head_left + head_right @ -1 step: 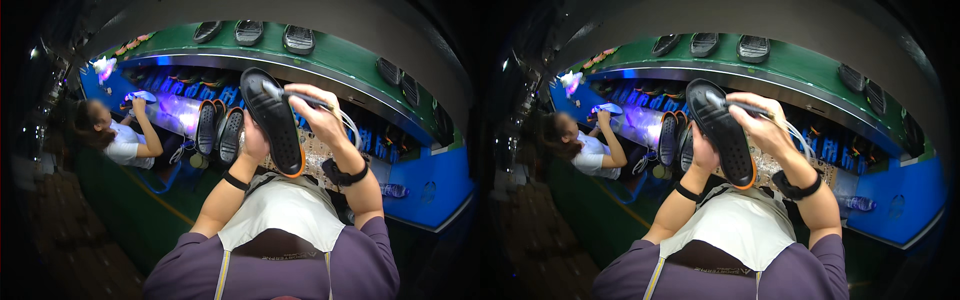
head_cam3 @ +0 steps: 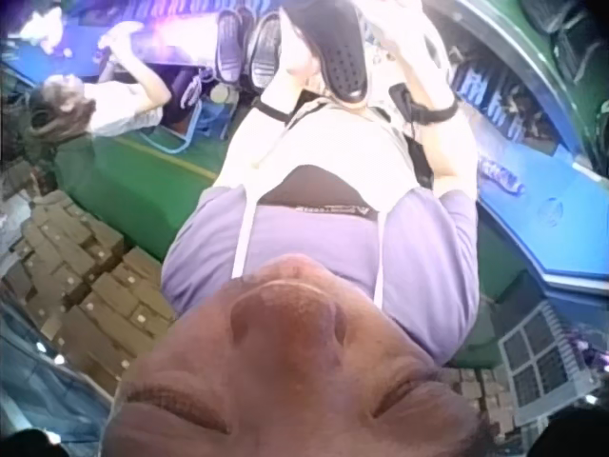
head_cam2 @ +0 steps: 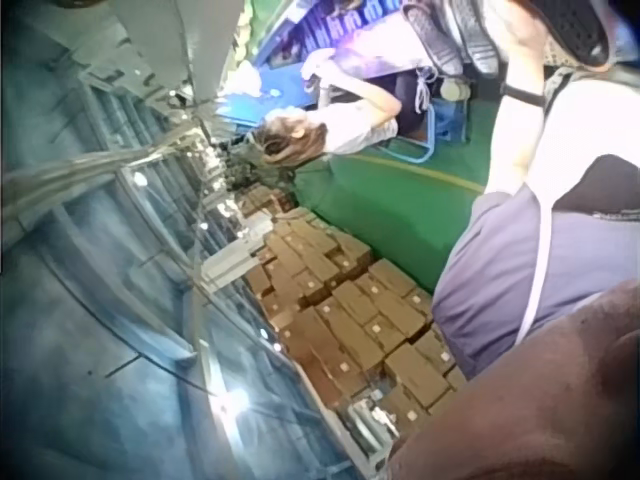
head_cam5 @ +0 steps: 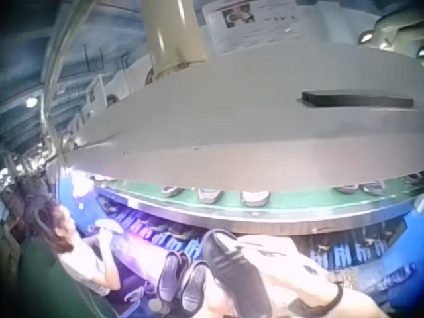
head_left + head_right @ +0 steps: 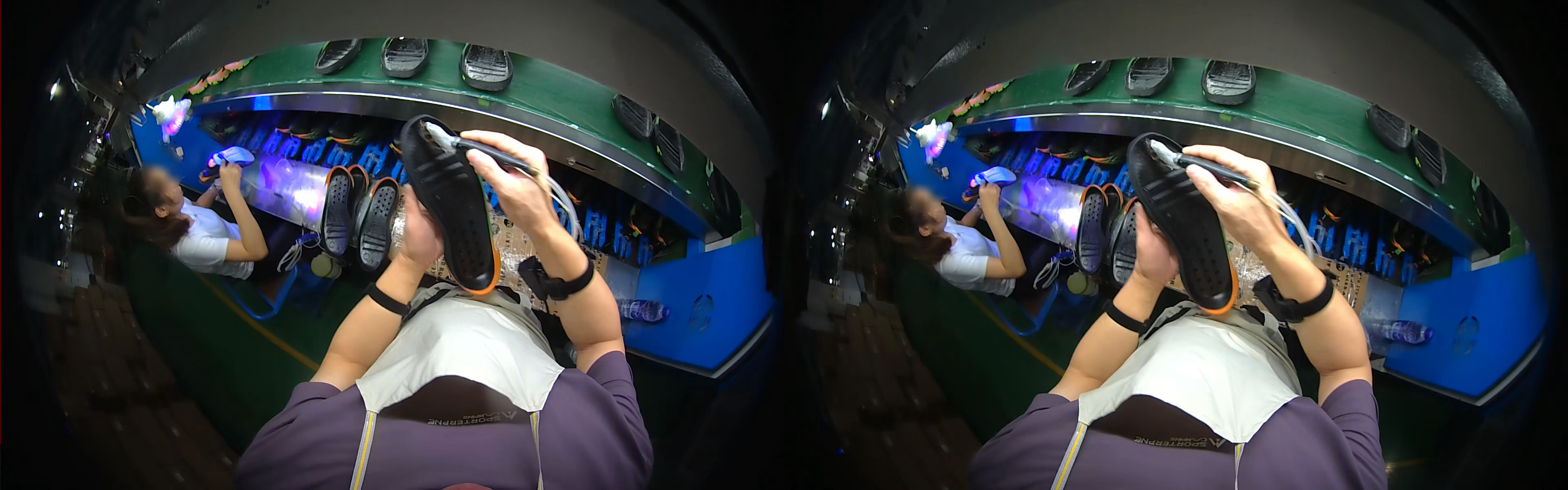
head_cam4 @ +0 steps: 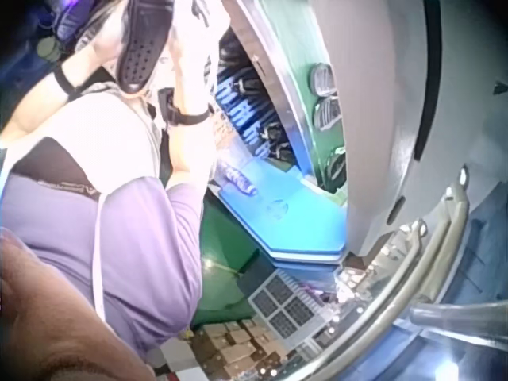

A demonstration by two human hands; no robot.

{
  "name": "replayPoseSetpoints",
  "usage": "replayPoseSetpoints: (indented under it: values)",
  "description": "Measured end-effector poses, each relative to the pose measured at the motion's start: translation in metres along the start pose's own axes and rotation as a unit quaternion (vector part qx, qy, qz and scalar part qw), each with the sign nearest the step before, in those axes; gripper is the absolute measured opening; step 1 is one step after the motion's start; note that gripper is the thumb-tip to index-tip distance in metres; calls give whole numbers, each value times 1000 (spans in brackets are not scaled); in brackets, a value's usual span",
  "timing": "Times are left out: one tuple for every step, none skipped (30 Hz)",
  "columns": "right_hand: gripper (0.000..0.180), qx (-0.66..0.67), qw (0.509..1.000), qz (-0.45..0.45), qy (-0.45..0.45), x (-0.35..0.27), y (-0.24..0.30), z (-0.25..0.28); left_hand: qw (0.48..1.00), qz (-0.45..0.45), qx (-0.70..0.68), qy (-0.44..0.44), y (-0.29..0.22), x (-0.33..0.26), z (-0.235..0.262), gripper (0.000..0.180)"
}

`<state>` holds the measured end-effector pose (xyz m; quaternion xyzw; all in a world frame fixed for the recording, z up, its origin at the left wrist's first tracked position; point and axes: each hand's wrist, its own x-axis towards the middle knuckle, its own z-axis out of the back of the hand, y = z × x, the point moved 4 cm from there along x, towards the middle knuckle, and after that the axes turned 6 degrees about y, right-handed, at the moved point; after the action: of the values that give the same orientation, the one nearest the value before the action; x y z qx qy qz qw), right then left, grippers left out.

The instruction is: Applying adhesive to shoe soles with a brush and placing them on a conveyor system in a shoe factory.

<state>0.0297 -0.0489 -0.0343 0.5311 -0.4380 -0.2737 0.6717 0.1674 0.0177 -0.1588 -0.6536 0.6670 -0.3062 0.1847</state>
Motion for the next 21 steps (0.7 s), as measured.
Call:
replayPoseSetpoints:
  values:
    - [27, 19, 1000, 9, 14, 1, -6, -8, 999, -7, 40, -30, 4, -4, -2, 84]
    - [28, 38, 999, 18, 29, 2, -12, -13, 999, -8, 44, -28, 6, -5, -4, 84]
    - [28, -67, 992, 94, 59, 2, -9, -19, 999, -2, 5, -34, 7, -6, -4, 84]
    - [29, -74, 987, 77, 121, 2, -10, -19, 999, 4, -35, -40, 7, -7, -2, 85]
    - [30, 7, 983, 3, 182, 2, -11, -12, 999, 19, -26, -25, 3, -7, 0, 85]
    - [31, 87, 963, -70, 244, 2, -11, -7, 999, 32, -18, -12, -3, -8, 3, 86]
    - [31, 110, 964, -40, 238, 4, -11, -3, 1000, 15, -1, 0, -8, -7, 1, 85]
    - [29, 155, 971, -47, 177, 5, -9, -2, 1000, -2, 16, 12, -9, -6, -2, 85]
    - [28, 98, 987, -23, 124, 9, -12, 1, 1000, 2, -13, -23, -6, -6, 2, 85]
    - [28, 41, 997, 1, 70, 11, -14, 4, 999, -3, 20, -35, -7, -7, -1, 85]
    - [27, 31, 995, 18, 95, 7, -11, 0, 1000, -9, 15, -23, -3, -6, 2, 84]
    - [28, -40, 988, 62, 133, 6, -10, -6, 1000, -13, 9, -10, -3, -4, 3, 84]
    - [28, -69, 972, 70, 215, 6, -5, -6, 1000, -10, -4, -17, -4, -5, 6, 85]
    - [29, -96, 948, 77, 294, 6, 1, -4, 1000, -6, -18, -24, -7, -6, 7, 85]
    - [31, 4, 945, 24, 325, 4, -4, 1, 998, 15, -41, -39, -12, -1, 3, 86]
    - [31, 49, 960, -11, 277, 1, -6, 4, 998, 20, -40, -39, -14, -1, 4, 86]
    - [29, 31, 977, -5, 210, 3, -6, 7, 998, 14, -44, -53, -15, -1, 6, 86]
    - [28, 13, 990, 1, 140, 5, -6, 9, 997, 9, -46, -67, -16, 1, 8, 86]
    - [29, -40, 991, 41, 124, 2, -9, 7, 997, -6, -41, -61, -18, 4, 6, 82]
    - [27, -128, 969, 141, 159, -2, -4, 2, 998, -20, -35, -55, -19, 7, 4, 79]
    - [26, -159, 949, 160, 220, -6, 1, -4, 998, -23, -42, -47, -22, 7, 6, 80]
